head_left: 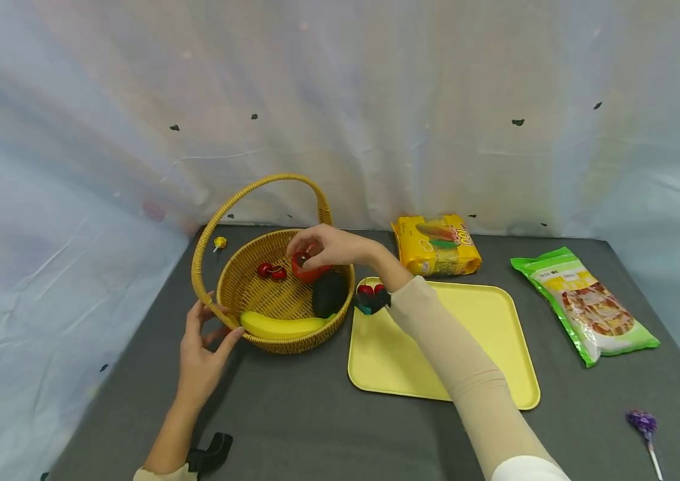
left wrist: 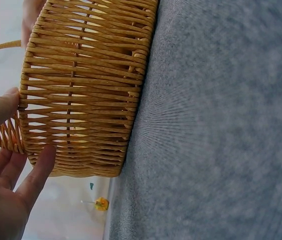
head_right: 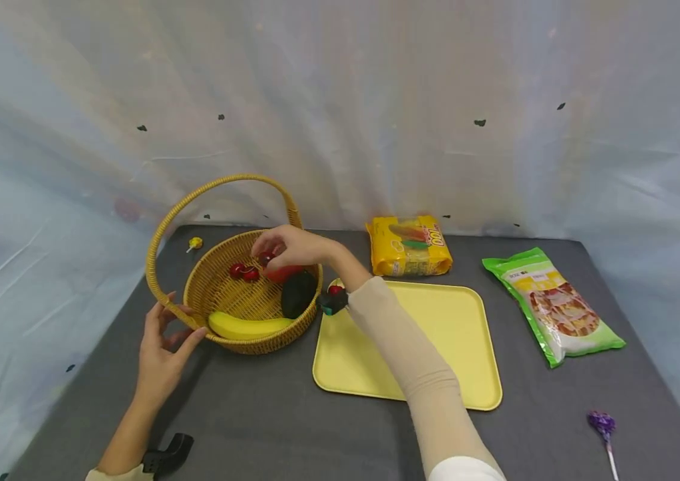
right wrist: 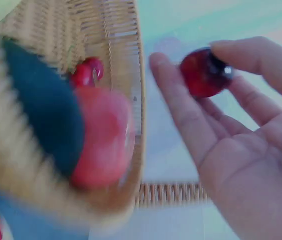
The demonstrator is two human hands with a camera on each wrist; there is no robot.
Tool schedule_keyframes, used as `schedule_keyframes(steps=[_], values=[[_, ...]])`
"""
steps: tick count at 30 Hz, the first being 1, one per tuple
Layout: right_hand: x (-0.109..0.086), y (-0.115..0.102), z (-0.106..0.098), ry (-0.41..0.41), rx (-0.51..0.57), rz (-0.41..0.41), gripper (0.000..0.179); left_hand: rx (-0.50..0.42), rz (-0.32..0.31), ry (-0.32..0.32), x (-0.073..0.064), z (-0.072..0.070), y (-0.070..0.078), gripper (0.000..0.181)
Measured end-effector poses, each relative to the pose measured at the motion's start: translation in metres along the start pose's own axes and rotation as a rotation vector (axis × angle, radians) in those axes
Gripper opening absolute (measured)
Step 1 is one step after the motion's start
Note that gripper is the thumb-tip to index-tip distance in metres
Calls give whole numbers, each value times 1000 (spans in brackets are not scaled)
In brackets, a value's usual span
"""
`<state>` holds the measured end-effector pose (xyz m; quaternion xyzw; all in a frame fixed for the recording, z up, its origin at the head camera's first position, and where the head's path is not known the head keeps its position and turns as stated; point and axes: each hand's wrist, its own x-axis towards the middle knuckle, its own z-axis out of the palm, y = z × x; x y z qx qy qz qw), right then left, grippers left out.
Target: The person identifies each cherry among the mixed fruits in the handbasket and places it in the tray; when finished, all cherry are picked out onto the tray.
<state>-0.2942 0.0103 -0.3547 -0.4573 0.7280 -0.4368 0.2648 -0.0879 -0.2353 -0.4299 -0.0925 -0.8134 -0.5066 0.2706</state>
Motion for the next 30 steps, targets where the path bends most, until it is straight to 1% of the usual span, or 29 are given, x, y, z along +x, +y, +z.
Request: schedule_keyframes(steps=[3, 7, 9, 11, 14, 16, 17, 19, 21, 23, 25, 28, 30], values=[[-33, 9, -7, 53, 61, -1, 37, -7, -2, -5, 0, 1, 0, 80], [-81, 22, -10, 171, 103, -6, 35, -12, 5, -8, -1, 1, 0, 80], [-104, 30, -10, 228, 125, -1, 33, -7, 18, -6, -1, 2, 1, 80], [-126, 39, -10, 279, 149, 18, 31, -1, 33, -4, -1, 2, 1, 81], [-153, 54, -8, 343, 181, 78, 30, 2, 36, 3, 0, 2, 1, 81], [-168, 62, -5, 384, 167, 117, 31, -2, 27, 7, 0, 2, 1, 81], [-174, 67, -3, 403, 149, 134, 32, -5, 21, 10, 0, 2, 1, 81], [-185, 74, 0, 443, 73, 161, 33, -8, 20, 14, 0, 1, 1, 81], [-192, 79, 2, 479, -17, 178, 33, -11, 24, 16, 0, 2, 1, 81], [-196, 82, 4, 504, -79, 194, 32, -15, 22, 18, 0, 2, 1, 81], [-198, 84, 6, 515, -89, 211, 30, -15, 16, 17, 0, 2, 1, 81], [-199, 87, 7, 517, -52, 239, 29, -17, 5, 16, 0, 2, 1, 81], [-198, 90, 9, 517, -55, 263, 28, -16, 2, 14, 0, 1, 1, 81]])
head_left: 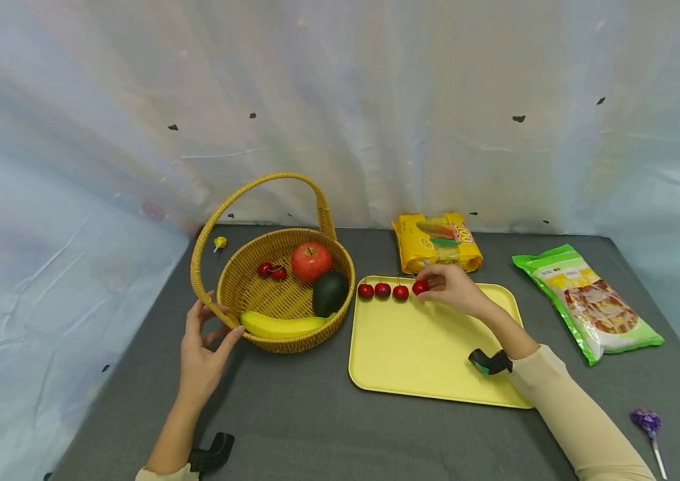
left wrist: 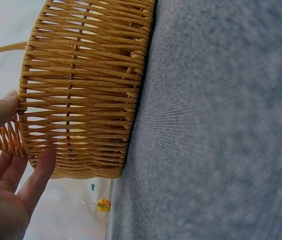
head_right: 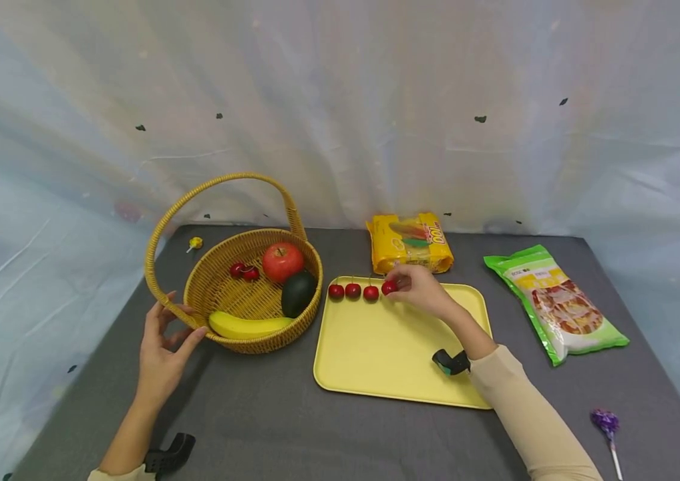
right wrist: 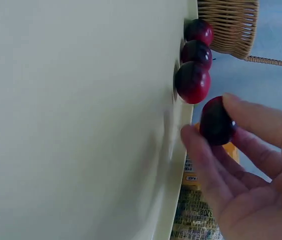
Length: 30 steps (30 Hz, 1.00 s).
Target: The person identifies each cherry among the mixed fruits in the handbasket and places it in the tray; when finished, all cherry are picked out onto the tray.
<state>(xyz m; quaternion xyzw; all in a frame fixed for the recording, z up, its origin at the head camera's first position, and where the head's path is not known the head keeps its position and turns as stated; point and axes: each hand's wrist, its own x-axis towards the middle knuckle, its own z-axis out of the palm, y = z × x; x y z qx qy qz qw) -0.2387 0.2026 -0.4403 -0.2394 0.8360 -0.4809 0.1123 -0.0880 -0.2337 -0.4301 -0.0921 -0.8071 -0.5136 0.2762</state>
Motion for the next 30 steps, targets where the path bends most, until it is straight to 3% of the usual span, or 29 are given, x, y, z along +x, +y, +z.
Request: schedule_keyframes(steps=[7, 30], values=[[2, 10, 4, 25, -151, 14, 27, -5, -18, -8, -1, 0, 1, 79], [2, 5, 6, -16, -183, -11, 27, 23, 10, -6, 0, 0, -1, 81]])
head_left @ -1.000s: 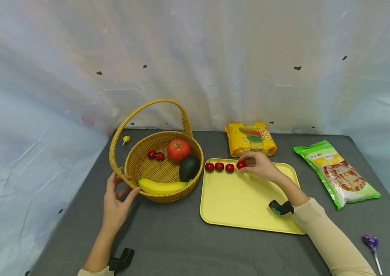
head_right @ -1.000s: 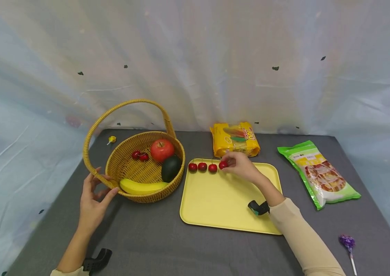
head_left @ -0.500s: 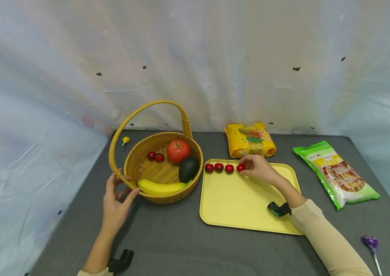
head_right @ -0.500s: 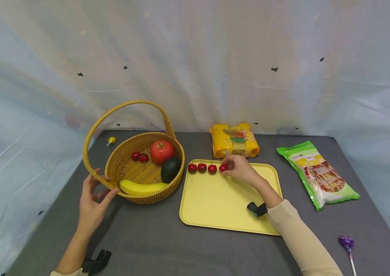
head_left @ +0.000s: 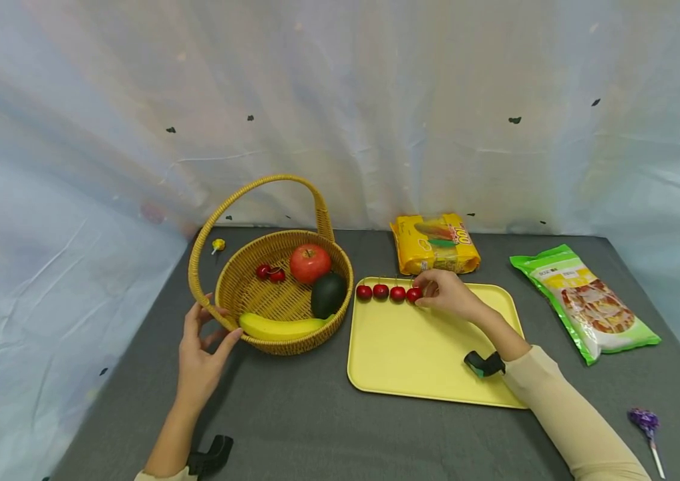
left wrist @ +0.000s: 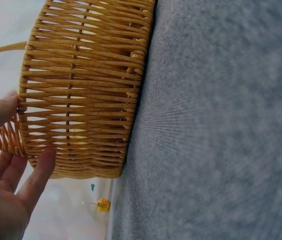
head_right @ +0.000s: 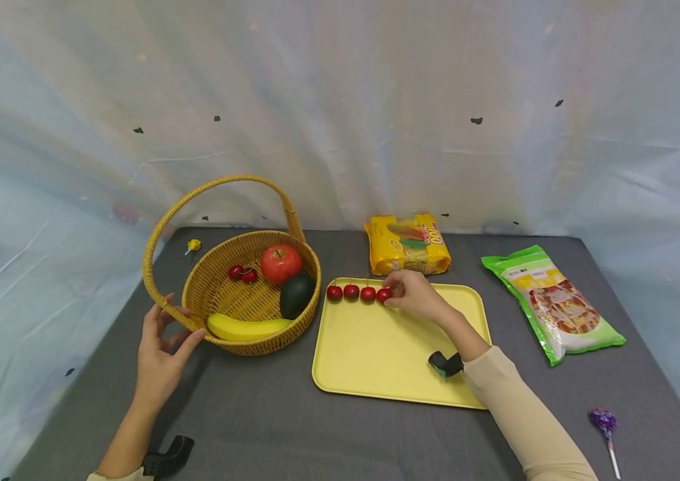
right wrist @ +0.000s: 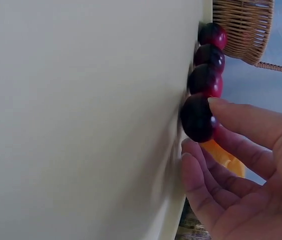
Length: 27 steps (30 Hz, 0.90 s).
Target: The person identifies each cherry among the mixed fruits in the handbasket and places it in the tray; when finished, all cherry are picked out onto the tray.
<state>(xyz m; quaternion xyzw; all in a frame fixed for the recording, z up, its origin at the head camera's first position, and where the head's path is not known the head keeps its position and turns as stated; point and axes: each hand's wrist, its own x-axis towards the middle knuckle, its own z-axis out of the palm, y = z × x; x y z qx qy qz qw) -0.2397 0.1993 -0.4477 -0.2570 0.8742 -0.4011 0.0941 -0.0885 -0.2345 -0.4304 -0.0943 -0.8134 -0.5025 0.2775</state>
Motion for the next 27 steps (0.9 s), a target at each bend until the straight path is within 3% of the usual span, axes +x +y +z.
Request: schedule_keyframes(steps=[7, 13, 20, 27], values=[[6, -15, -9, 32, -27, -22, 25, -18, -21, 6, 0, 1, 2, 79], [30, -51, -8, 9, 29, -128, 21, -20, -14, 8, 0, 1, -1, 81], [82, -111, 14, -150, 179, -288, 25, -34, 30, 8, 0, 0, -2, 82], [135, -157, 51, -387, 189, -328, 40, -40, 35, 12, -1, 0, -22, 85]])
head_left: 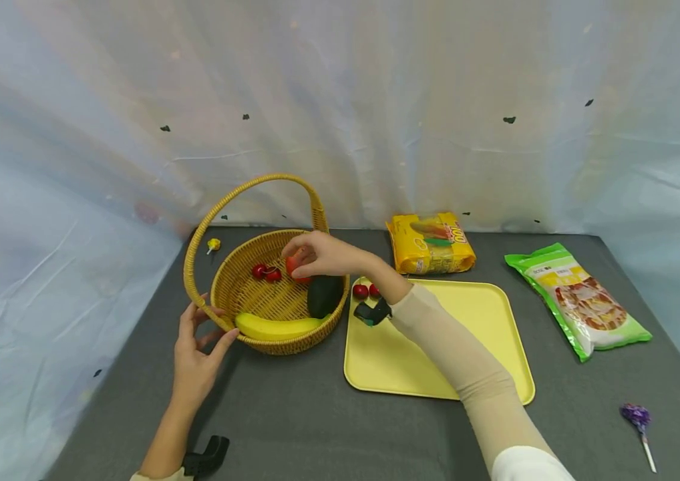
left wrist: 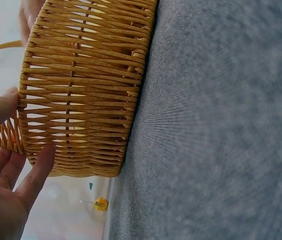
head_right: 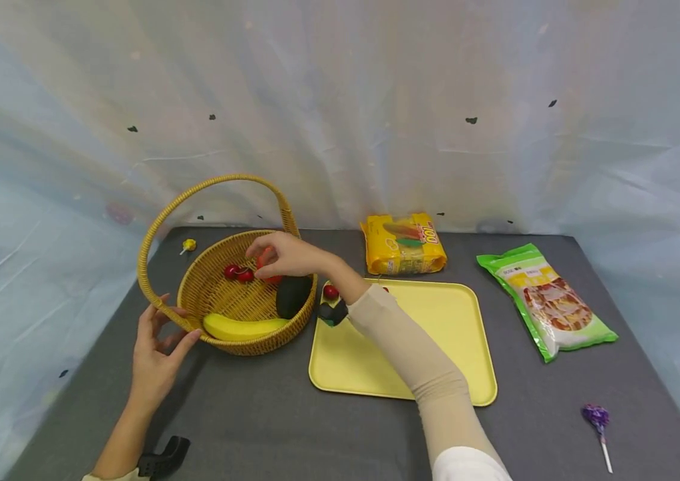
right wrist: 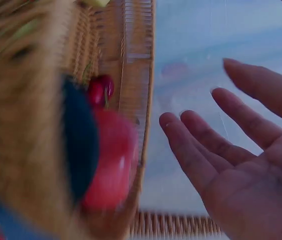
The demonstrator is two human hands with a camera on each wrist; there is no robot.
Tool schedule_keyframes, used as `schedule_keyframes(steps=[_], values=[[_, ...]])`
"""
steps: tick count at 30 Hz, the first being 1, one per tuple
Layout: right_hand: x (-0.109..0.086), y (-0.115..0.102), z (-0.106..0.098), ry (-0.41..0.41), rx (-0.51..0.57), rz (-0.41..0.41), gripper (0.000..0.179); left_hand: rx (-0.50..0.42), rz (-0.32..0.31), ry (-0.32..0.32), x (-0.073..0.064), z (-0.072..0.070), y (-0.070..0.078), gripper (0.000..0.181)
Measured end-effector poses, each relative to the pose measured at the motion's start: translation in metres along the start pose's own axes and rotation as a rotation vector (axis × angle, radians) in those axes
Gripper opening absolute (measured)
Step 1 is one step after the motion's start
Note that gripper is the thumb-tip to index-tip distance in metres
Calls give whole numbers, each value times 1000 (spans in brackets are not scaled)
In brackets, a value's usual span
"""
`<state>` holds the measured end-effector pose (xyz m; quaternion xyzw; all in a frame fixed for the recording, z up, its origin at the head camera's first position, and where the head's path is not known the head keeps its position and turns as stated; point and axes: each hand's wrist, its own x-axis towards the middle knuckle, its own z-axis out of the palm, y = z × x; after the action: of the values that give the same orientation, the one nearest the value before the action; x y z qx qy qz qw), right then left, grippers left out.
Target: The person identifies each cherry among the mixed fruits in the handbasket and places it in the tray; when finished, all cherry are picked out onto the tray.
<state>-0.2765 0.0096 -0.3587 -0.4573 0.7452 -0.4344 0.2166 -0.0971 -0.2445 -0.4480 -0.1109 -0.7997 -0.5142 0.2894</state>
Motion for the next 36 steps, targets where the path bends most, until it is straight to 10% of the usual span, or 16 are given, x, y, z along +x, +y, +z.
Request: schedule_keyframes(steps=[7, 14, 24, 36], values=[[58, -6, 28, -139, -37, 29, 54, 14, -44, 1, -4, -5, -14, 87], [86, 9, 48, -82, -12, 143, 63, 18, -43, -10, -3, -7, -14, 87], [86, 20, 60, -68, 55, 234, 61, 15, -42, -6, 1, 0, 10, 81], [82, 25, 64, -328, 39, 253, 31, 62, 14, -16, 0, 1, 18, 81]])
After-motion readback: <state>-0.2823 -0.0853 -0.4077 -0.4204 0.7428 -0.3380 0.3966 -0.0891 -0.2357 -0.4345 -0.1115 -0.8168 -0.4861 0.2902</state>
